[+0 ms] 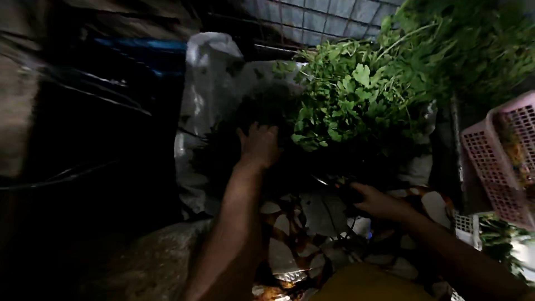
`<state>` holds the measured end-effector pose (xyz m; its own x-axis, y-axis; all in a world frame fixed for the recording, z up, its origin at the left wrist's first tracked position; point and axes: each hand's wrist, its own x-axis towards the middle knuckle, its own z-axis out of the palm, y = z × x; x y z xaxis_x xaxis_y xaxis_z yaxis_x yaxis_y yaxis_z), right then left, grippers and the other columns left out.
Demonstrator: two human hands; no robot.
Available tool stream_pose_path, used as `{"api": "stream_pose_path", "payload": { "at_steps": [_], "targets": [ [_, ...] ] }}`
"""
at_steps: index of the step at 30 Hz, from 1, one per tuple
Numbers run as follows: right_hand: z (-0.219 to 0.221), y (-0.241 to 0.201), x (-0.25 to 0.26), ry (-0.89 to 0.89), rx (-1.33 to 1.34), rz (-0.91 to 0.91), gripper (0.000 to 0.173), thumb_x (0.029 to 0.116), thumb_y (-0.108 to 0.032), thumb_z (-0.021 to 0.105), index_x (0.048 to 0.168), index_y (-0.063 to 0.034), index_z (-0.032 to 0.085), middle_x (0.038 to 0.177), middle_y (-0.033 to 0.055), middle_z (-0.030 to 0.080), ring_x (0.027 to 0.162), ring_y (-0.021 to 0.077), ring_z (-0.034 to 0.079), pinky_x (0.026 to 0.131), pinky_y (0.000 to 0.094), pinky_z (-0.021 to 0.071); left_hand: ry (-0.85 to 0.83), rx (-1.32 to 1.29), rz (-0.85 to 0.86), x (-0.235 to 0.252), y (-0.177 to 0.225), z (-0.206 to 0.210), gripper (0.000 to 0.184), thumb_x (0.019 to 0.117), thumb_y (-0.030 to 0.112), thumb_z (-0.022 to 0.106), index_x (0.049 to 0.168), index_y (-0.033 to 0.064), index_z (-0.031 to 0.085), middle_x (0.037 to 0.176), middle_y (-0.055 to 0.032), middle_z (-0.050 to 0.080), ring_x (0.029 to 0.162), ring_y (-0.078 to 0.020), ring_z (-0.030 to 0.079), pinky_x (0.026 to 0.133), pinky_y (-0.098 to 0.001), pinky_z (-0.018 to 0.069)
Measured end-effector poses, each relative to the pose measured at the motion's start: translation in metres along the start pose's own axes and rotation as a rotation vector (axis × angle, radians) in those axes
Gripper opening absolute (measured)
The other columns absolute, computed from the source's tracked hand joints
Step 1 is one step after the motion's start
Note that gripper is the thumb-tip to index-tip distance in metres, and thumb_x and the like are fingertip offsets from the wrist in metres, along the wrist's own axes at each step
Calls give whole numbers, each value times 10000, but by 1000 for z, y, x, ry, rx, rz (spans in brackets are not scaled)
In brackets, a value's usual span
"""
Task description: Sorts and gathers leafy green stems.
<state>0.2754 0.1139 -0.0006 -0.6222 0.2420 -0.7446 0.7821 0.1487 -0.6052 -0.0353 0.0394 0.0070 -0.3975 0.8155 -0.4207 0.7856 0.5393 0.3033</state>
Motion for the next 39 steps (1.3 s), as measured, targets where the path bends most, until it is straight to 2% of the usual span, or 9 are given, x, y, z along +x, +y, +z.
{"api": "stream_pose_path", "payload": {
  "at_steps": [4,9,12,17,24,28,31,36,39],
  "targets": [
    [53,34,8,-189,101,197,478,1001,-142,646,1440,-15,506,1326,236,601,1180,328,620,1021,513,499,-17,-12,-45,5,10,-7,447,950,176,722,1354,14,618,1409,-254,573,1436,-485,385,1125,-803,155],
    [136,71,18,-289,-118,285,505,1036,-439,582,1393,-82,600,1300,212,652,1200,368,633,1032,610,481,25,-47,-60,-9,17,-3,446,938,216,731,1333,32,634,1394,-237,583,1426,-480,391,1132,-791,179],
    [161,74,25,-212,-158,283,496,1020,-438,581,1410,-131,596,1278,198,670,1177,374,650,999,638,500,42,-76,-51,-16,20,5,458,916,216,742,1324,32,644,1428,-224,566,1446,-472,372,1141,-787,179],
    [169,53,20,-221,-212,281,457,1013,-257,625,1413,-48,552,1279,251,643,1185,414,627,998,647,486,53,-102,-60,-15,21,16,419,937,192,703,1326,45,651,1457,-202,553,1477,-459,330,1153,-780,172],
    [168,68,39,-314,-138,285,543,1031,-324,600,1490,-61,478,1339,256,616,1230,413,611,1040,644,465,37,-39,-53,-8,29,18,416,935,220,712,1299,26,658,1426,-206,576,1464,-452,357,1152,-767,191],
    [173,111,64,-358,46,179,487,1021,-456,585,1372,-121,624,1234,190,685,1099,346,680,955,620,530,83,6,-5,-7,25,10,465,923,315,751,1268,14,668,1381,-225,605,1422,-461,420,1143,-762,223],
    [155,110,71,-497,71,245,486,1030,-446,574,1357,-91,639,1259,207,682,1150,380,664,1007,651,490,93,67,31,-9,7,18,503,930,329,759,1322,40,634,1400,-213,591,1409,-453,442,1129,-783,230],
    [150,146,71,-477,107,303,532,969,-496,638,1271,-60,674,1190,222,701,1111,408,672,961,673,505,-87,76,-143,13,10,9,497,933,165,735,1363,-33,582,1480,-283,503,1450,-486,373,1146,-764,190],
    [136,163,61,-410,122,377,599,977,-471,648,1375,-27,592,1328,248,634,1249,411,604,1064,635,461,-60,114,-157,29,29,5,442,926,102,726,1323,-45,600,1410,-306,546,1413,-501,411,1145,-762,196]
  ]
}}
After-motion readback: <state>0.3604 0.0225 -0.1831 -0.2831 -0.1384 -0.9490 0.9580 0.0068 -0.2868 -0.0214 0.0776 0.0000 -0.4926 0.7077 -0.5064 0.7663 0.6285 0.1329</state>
